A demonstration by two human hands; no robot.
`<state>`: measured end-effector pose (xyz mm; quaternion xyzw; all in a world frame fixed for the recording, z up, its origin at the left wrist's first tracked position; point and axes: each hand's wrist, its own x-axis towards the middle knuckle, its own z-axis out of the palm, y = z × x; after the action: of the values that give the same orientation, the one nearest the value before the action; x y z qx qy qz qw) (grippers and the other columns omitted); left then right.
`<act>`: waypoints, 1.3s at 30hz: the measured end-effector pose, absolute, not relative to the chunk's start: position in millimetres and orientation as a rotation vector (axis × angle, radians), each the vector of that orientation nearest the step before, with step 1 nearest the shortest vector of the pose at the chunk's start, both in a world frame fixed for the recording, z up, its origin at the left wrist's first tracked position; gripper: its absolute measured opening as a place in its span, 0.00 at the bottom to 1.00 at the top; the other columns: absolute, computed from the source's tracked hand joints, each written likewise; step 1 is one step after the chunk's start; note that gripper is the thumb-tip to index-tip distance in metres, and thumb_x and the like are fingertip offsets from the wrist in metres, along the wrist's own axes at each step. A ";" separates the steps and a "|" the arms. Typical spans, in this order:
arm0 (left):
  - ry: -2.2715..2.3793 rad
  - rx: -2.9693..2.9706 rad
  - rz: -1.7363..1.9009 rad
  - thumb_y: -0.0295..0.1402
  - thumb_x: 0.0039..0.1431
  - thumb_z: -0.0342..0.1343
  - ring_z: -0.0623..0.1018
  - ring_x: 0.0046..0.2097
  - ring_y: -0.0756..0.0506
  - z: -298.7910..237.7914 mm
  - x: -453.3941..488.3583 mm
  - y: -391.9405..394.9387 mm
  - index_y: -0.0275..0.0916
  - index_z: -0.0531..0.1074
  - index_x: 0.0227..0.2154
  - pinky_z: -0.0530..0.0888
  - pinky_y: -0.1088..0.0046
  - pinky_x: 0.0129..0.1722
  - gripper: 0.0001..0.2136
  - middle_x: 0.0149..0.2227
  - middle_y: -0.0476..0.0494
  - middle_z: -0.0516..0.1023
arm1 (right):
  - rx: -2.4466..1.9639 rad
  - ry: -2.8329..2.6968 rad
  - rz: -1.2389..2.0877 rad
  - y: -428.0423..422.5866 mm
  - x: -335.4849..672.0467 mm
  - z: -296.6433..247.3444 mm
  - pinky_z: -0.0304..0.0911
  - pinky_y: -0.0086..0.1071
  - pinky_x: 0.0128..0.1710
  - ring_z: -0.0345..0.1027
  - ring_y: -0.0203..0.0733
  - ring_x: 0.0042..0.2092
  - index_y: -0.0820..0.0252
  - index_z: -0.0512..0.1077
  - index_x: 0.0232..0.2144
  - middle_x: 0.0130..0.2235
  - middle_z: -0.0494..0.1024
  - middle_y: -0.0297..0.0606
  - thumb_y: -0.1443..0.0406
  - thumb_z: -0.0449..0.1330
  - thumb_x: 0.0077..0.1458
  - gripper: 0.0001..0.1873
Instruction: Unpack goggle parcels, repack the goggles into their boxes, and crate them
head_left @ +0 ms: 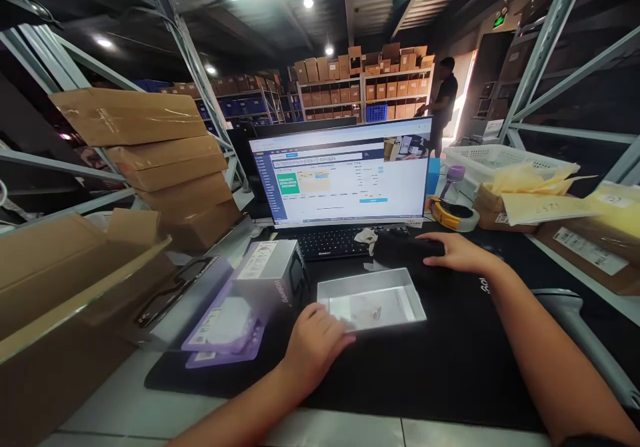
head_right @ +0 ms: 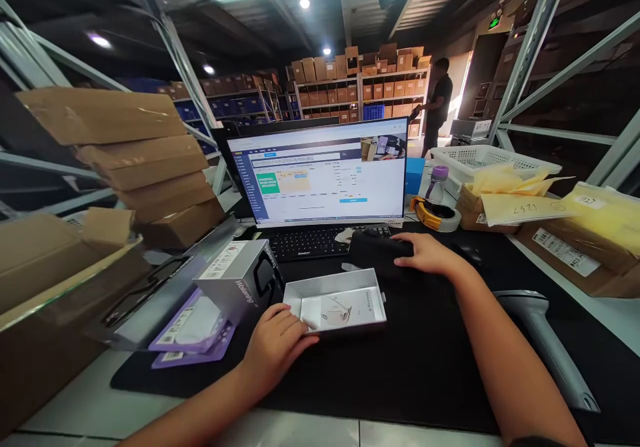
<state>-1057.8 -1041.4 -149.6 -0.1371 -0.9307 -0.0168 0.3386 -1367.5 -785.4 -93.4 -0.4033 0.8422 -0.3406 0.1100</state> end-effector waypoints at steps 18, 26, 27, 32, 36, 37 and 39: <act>-2.829 0.082 -0.027 0.26 0.59 0.59 0.80 0.39 0.39 -128.6 -1106.1 -1044.2 0.41 0.74 0.31 0.68 0.45 0.55 0.03 0.31 0.47 0.81 | -0.669 1.623 -2.194 -773.4 -1328.6 -50.4 0.71 0.47 0.53 0.73 0.55 0.54 0.53 0.71 0.48 0.51 0.80 0.41 0.49 0.75 0.38 0.36; -2.699 0.307 0.071 0.21 0.61 0.49 0.79 0.40 0.34 -127.9 -1127.2 -1055.7 0.35 0.73 0.33 0.69 0.43 0.53 0.09 0.33 0.35 0.79 | -0.696 1.463 -2.051 -789.8 -1307.7 -50.7 0.71 0.43 0.53 0.74 0.53 0.53 0.54 0.72 0.50 0.53 0.79 0.41 0.53 0.76 0.41 0.34; -2.687 0.321 0.065 0.22 0.61 0.50 0.79 0.42 0.32 -129.2 -1129.7 -1055.6 0.34 0.74 0.35 0.69 0.42 0.53 0.07 0.35 0.33 0.80 | -0.682 1.446 -2.041 -791.1 -1306.7 -51.7 0.72 0.43 0.52 0.75 0.53 0.52 0.54 0.72 0.50 0.53 0.79 0.41 0.53 0.76 0.40 0.35; -2.631 0.226 -0.208 0.35 0.55 0.66 0.70 0.61 0.30 -143.7 -1123.8 -1043.4 0.33 0.66 0.56 0.64 0.44 0.63 0.27 0.58 0.26 0.71 | -0.728 1.431 -1.851 -800.2 -1298.2 -59.1 0.73 0.40 0.49 0.76 0.51 0.49 0.54 0.72 0.53 0.52 0.79 0.41 0.53 0.75 0.41 0.36; -2.306 -0.157 -1.259 0.63 0.51 0.59 0.66 0.66 0.32 -154.3 -1103.0 -1017.6 0.38 0.45 0.68 0.65 0.44 0.63 0.51 0.65 0.24 0.62 | -0.852 1.432 -1.665 -825.2 -1273.7 -73.6 0.68 0.44 0.56 0.74 0.51 0.53 0.53 0.69 0.58 0.55 0.77 0.42 0.51 0.72 0.47 0.38; -2.195 -0.189 -1.444 0.66 0.49 0.57 0.65 0.66 0.31 -155.0 -1098.0 -1010.9 0.39 0.42 0.68 0.65 0.44 0.64 0.53 0.65 0.24 0.61 | -0.944 1.449 -1.598 -832.3 -1265.4 -78.4 0.66 0.45 0.59 0.72 0.51 0.56 0.53 0.68 0.60 0.57 0.75 0.42 0.51 0.71 0.49 0.38; -2.022 -0.135 -1.668 0.67 0.50 0.55 0.65 0.66 0.30 -155.1 -1089.0 -1000.7 0.40 0.43 0.68 0.67 0.45 0.63 0.52 0.66 0.25 0.61 | -1.203 1.509 -1.436 -843.0 -1250.1 -87.4 0.61 0.47 0.63 0.66 0.51 0.61 0.52 0.64 0.64 0.61 0.71 0.42 0.52 0.69 0.52 0.40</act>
<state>-1089.0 -1000.7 -155.1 -0.0496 -0.7448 -0.6145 0.2555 -1250.1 -843.0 -87.4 -0.4667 0.5852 -0.5571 0.3598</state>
